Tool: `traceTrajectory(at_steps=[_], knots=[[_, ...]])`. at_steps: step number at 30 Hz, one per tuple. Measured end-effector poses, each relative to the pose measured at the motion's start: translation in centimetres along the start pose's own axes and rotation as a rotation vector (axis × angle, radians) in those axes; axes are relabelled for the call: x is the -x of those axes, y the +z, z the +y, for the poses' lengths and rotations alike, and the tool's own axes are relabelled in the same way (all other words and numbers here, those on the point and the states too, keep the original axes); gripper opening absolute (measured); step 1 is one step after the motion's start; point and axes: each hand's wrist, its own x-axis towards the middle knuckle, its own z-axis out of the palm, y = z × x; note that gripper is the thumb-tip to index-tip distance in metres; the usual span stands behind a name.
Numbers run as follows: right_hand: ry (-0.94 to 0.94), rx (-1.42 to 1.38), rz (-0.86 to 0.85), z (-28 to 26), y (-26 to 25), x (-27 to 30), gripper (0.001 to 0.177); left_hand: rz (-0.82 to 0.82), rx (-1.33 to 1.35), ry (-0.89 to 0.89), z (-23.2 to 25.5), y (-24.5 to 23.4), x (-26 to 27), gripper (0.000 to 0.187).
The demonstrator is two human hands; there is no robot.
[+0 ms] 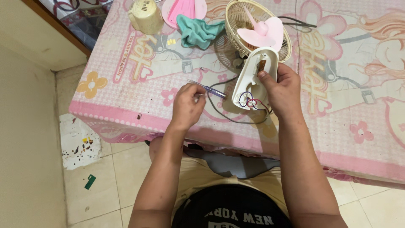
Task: The person reassembles a small electric fan on a table. They attach the motor to the fan cage, secure it with a screwdriver, and then fit the base and control housing, aligning internal wires and tightening screws.
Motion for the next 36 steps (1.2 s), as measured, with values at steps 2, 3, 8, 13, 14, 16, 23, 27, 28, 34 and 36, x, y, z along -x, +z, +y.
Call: traceTrajectory(at_steps=[2, 3, 8, 13, 14, 16, 23, 27, 28, 34, 36], knots=[[-0.005, -0.007, -0.005, 0.0, 0.0, 0.0, 0.017, 0.027, -0.223, 0.019, -1.7, -0.1, 0.3, 0.011], [-0.012, -0.001, -0.008, 0.0, -0.1, 0.0, 0.017, 0.03, -0.236, 0.016, -2.5, -0.1, 0.6, 0.011], [-0.027, -0.034, -0.019, 0.2, -0.1, 0.0, 0.017, 0.026, -0.209, -0.008, -5.2, -0.2, 1.6, 0.019], [-0.04, 0.007, -0.014, 0.0, 0.1, 0.1, 0.017, 0.018, -0.209, -0.003, -5.5, -0.8, 1.4, 0.03], [-0.034, -0.005, -0.01, 0.1, 0.1, 0.1, 0.017, 0.005, -0.218, -0.008, -5.4, -0.9, 1.4, 0.03], [-0.023, -0.028, -0.005, 0.1, 0.0, 0.2, 0.016, 0.0, -0.207, -0.012, -5.0, -1.0, 1.5, 0.029], [-0.025, -0.021, -0.024, 0.2, 0.3, 0.2, 0.016, -0.013, -0.314, -0.14, -3.4, 0.4, -0.3, 0.019], [-0.034, -0.004, -0.019, 0.3, 0.4, 0.2, 0.017, -0.015, -0.374, -0.067, -3.7, 1.5, -1.1, 0.014], [-0.035, -0.007, -0.016, 0.3, 0.3, 0.2, 0.017, -0.016, -0.391, -0.07, -3.8, 1.7, -1.2, 0.012], [-0.002, 0.03, -0.002, 0.0, 0.4, 0.5, 0.018, -0.024, -0.475, -0.05, -3.6, 2.4, -1.6, 0.01], [0.001, 0.028, -0.001, -0.1, 0.5, 0.5, 0.019, -0.01, -0.45, -0.037, -2.7, 2.2, -1.7, 0.009]])
